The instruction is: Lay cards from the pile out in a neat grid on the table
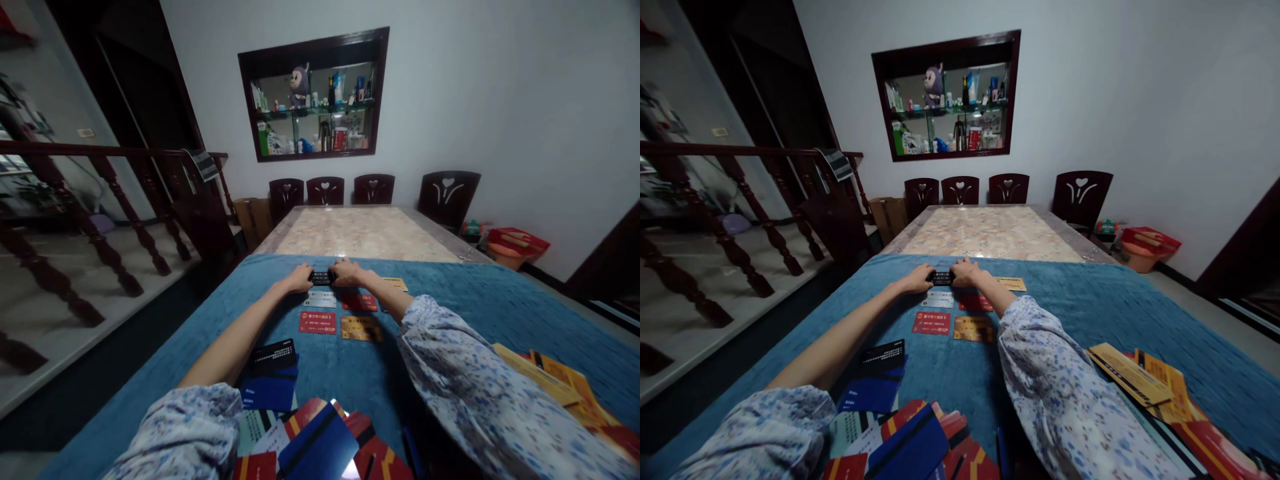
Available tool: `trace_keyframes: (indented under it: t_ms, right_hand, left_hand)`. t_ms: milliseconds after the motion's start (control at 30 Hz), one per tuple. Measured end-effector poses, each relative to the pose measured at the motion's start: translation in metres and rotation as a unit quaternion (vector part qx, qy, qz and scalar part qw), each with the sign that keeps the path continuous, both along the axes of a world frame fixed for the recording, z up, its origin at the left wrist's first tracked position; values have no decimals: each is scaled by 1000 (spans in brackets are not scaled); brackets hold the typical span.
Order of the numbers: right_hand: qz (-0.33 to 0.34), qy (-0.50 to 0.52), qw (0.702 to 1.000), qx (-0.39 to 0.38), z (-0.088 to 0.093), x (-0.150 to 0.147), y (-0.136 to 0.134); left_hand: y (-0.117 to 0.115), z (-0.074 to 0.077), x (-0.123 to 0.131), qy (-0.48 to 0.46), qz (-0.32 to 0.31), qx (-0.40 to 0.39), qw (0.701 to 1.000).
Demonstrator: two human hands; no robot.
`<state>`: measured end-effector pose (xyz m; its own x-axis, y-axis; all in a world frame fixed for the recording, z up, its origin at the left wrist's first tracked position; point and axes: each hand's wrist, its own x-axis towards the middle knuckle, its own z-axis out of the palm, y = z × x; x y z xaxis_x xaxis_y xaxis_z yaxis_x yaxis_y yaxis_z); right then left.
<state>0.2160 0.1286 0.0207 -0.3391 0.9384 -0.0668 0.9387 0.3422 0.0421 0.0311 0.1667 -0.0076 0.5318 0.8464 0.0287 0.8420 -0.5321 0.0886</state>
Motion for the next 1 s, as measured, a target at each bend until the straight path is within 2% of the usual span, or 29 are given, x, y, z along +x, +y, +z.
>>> trace_keyframes:
  t_ms: [600,1000]
  right_hand:
    - [-20,0,1000,-8,-6,-1,6]
    - [-18,-8,1000,-15,-3,0,7]
  left_hand:
    - [13,-1,2,6,2,-25,1000]
    - [16,-5,6,5,30,-38,999]
